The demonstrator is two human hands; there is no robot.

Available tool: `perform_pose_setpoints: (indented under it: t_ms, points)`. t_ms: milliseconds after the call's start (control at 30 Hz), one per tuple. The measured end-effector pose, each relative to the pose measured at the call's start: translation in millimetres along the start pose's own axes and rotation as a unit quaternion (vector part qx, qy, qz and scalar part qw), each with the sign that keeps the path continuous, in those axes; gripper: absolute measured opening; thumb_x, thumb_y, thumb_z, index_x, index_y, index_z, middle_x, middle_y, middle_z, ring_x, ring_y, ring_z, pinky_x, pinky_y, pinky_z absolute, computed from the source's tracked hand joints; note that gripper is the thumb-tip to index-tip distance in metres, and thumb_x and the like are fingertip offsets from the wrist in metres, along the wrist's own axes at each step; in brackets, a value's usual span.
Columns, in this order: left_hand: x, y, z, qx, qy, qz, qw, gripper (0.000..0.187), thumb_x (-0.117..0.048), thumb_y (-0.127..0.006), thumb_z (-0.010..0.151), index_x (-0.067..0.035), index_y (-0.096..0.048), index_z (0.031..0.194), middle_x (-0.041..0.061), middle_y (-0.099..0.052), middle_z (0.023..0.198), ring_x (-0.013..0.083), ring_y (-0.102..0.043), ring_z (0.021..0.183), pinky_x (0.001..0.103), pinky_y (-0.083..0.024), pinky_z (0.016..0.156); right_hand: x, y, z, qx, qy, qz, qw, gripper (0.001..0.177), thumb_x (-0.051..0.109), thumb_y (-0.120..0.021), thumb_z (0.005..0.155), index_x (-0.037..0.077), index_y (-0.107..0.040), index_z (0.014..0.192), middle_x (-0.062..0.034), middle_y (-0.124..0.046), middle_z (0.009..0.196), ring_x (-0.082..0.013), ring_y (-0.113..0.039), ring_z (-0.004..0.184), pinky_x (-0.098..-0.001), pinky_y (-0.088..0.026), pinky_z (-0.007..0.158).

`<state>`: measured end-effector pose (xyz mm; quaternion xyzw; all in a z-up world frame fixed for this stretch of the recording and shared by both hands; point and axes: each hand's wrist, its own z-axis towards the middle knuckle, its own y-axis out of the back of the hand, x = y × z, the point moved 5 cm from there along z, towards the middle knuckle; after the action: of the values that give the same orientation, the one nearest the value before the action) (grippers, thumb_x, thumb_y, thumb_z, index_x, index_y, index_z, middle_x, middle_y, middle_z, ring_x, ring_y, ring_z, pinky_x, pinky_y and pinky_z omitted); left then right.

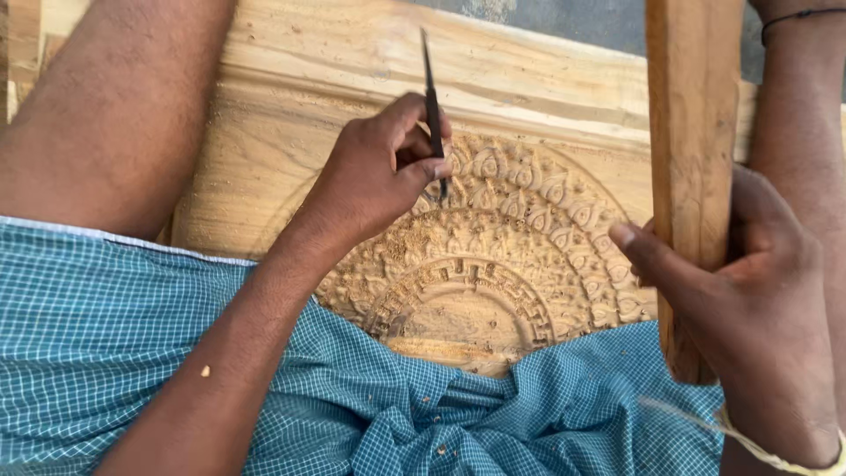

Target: The person carves a circular decorative pattern into a wooden panel using a chisel and a wooden mallet.

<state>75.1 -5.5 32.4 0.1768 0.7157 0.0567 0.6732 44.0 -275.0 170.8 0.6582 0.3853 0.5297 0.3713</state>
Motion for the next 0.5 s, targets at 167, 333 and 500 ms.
perform_pose_setpoints:
  t_ms: [167,333,500]
  points:
    - [5,-2,6,0.059,0.009,0.104,0.993,0.024,-0.011,-0.069,0.094,-0.01,-0.063,0.118,0.012,-0.078,0.093,0.0201,-0.079,0.087,0.038,-0.065,0.076,8,2,-9,0.009,-0.023,0.051,0.998,0.043,0.016,-0.085,0.084,-0.002,-0.064,0.116,-0.0149,-0.072,0.084,-0.0225,-0.076,0.074,-0.0386,-0.067,0.065]
    - [15,-7,13,0.075,0.0,0.095,0.993,0.032,-0.013,-0.066,0.096,-0.013,-0.063,0.127,0.012,-0.077,0.094,0.0189,-0.078,0.086,0.038,-0.065,0.074,13,4,-12,0.016,0.011,0.071,0.997,0.038,0.013,-0.083,0.084,-0.003,-0.064,0.113,-0.015,-0.073,0.086,-0.022,-0.077,0.079,-0.0382,-0.067,0.067]
    - [22,-12,15,0.091,-0.019,0.112,0.989,0.025,-0.013,-0.063,0.098,-0.019,-0.068,0.121,0.007,-0.079,0.094,0.0167,-0.078,0.085,0.038,-0.064,0.075,-16,6,-5,0.026,-0.093,0.041,0.994,0.038,0.021,-0.083,0.088,-0.004,-0.067,0.113,-0.0195,-0.072,0.082,-0.0311,-0.076,0.073,-0.0429,-0.065,0.066]
